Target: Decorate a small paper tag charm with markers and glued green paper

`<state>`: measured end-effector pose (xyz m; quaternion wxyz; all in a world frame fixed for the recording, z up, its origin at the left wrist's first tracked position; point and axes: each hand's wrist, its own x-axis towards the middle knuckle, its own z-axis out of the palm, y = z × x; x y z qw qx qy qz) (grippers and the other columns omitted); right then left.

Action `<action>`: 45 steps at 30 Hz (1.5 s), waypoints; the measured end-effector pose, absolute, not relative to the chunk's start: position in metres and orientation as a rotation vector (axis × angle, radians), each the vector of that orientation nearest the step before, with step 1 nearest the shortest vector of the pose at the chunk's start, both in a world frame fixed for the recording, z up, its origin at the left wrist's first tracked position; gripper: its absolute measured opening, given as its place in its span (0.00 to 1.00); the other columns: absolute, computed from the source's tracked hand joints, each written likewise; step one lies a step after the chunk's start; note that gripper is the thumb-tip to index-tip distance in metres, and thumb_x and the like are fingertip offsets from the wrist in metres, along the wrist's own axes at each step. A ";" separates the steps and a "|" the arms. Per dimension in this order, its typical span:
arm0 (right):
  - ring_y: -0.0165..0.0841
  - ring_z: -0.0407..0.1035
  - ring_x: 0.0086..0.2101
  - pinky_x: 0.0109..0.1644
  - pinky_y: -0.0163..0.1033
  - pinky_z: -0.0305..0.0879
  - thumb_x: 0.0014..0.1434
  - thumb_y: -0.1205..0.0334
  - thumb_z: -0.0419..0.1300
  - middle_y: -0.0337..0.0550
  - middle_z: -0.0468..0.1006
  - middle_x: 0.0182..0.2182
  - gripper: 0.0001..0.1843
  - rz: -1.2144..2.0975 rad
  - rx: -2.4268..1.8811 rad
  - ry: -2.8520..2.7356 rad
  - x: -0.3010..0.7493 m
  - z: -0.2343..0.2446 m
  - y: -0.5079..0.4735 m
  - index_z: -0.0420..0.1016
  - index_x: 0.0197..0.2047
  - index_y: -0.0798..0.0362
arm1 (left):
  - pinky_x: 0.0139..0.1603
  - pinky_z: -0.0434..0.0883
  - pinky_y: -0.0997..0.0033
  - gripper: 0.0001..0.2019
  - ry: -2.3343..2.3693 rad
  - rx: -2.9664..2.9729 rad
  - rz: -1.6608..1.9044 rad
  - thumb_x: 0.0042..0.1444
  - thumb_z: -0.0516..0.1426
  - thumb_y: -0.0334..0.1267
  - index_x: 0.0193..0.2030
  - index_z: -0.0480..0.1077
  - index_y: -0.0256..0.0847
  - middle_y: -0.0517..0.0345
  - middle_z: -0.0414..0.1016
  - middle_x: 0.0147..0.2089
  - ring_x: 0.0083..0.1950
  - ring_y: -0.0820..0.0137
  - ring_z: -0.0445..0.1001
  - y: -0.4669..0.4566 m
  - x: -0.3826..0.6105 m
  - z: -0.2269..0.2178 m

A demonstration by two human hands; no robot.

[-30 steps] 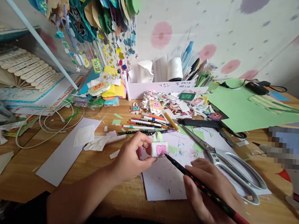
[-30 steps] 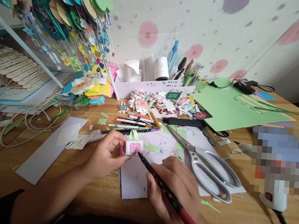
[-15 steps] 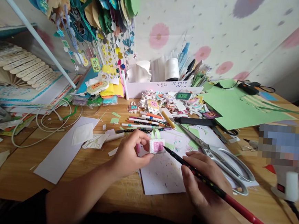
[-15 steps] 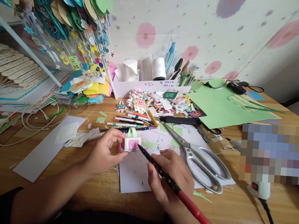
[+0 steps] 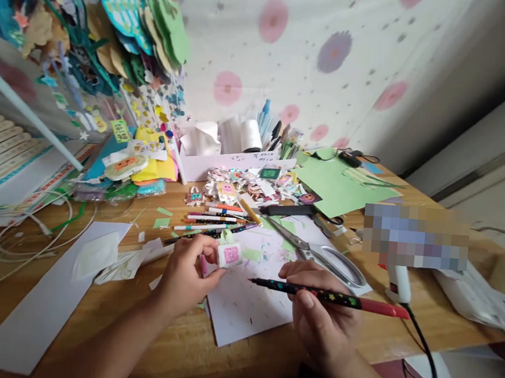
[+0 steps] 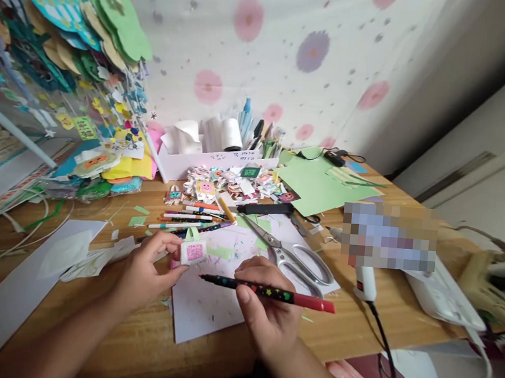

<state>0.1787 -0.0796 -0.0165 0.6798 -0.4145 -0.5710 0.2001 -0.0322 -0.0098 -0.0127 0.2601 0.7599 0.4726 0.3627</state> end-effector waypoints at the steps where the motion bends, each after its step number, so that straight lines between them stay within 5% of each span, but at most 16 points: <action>1: 0.35 0.70 0.27 0.31 0.43 0.67 0.61 0.57 0.56 0.42 0.74 0.26 0.08 0.389 -0.962 -1.269 0.183 -0.015 -0.078 0.75 0.38 0.50 | 0.37 0.68 0.67 0.13 1.302 2.086 0.981 0.45 0.60 0.31 0.39 0.67 0.43 0.60 0.74 0.31 0.33 0.68 0.72 -0.008 -0.032 -0.012; 7: 0.34 0.71 0.31 0.34 0.40 0.67 0.58 0.70 0.57 0.43 0.75 0.33 0.12 0.048 -1.271 -1.610 0.211 -0.006 -0.070 0.73 0.44 0.48 | 0.37 0.68 0.67 0.10 1.340 2.091 1.102 0.45 0.61 0.34 0.37 0.68 0.42 0.60 0.74 0.31 0.34 0.67 0.73 -0.003 -0.033 -0.003; 18: 0.45 0.70 0.42 0.46 0.53 0.70 0.55 0.80 0.48 0.52 0.77 0.43 0.27 -0.091 -1.597 -2.087 0.220 -0.026 -0.064 0.74 0.53 0.54 | 0.41 0.69 0.66 0.13 1.201 2.057 1.269 0.46 0.62 0.35 0.40 0.68 0.41 0.58 0.73 0.34 0.37 0.67 0.73 -0.013 -0.035 0.000; 22: 0.39 0.72 0.39 0.42 0.46 0.72 0.61 0.68 0.55 0.50 0.76 0.41 0.19 0.122 -1.404 -1.897 0.210 -0.005 -0.061 0.71 0.55 0.53 | 0.42 0.69 0.66 0.15 1.126 2.046 1.291 0.46 0.63 0.35 0.42 0.68 0.41 0.56 0.74 0.36 0.38 0.67 0.73 -0.016 -0.034 -0.001; 26: 0.38 0.71 0.42 0.47 0.45 0.71 0.56 0.54 0.64 0.50 0.73 0.45 0.31 0.420 -1.191 -1.984 0.191 0.021 -0.052 0.65 0.60 0.52 | 0.42 0.69 0.66 0.15 1.048 2.073 1.312 0.45 0.63 0.33 0.41 0.68 0.42 0.57 0.74 0.37 0.39 0.68 0.72 -0.018 -0.034 -0.001; 31: 0.37 0.70 0.42 0.47 0.44 0.71 0.51 0.50 0.67 0.50 0.74 0.46 0.37 0.605 -1.112 -2.039 0.181 0.027 -0.038 0.64 0.61 0.53 | 0.42 0.69 0.68 0.15 0.990 1.944 1.346 0.47 0.63 0.34 0.42 0.68 0.42 0.57 0.73 0.38 0.39 0.69 0.71 -0.018 -0.037 -0.003; 35: 0.35 0.70 0.37 0.41 0.41 0.70 0.50 0.48 0.68 0.48 0.76 0.40 0.32 0.700 -1.070 -1.994 0.177 0.023 -0.032 0.70 0.55 0.53 | 0.43 0.69 0.68 0.15 0.970 1.876 1.337 0.47 0.63 0.34 0.43 0.68 0.42 0.56 0.72 0.39 0.40 0.68 0.71 -0.015 -0.041 -0.003; 39: 0.32 0.66 0.30 0.32 0.39 0.66 0.54 0.50 0.65 0.43 0.74 0.30 0.17 0.700 -1.074 -1.941 0.168 0.018 -0.029 0.79 0.41 0.54 | 0.43 0.69 0.69 0.16 0.992 1.851 1.304 0.47 0.64 0.35 0.44 0.68 0.43 0.56 0.73 0.39 0.41 0.68 0.71 -0.012 -0.041 -0.002; 45: 0.32 0.69 0.27 0.31 0.39 0.64 0.57 0.57 0.63 0.40 0.75 0.25 0.09 0.818 -1.064 -1.752 0.171 0.007 -0.026 0.79 0.30 0.52 | 0.44 0.70 0.68 0.16 1.107 1.807 1.305 0.47 0.64 0.35 0.43 0.69 0.42 0.56 0.74 0.39 0.41 0.67 0.73 -0.006 -0.043 -0.004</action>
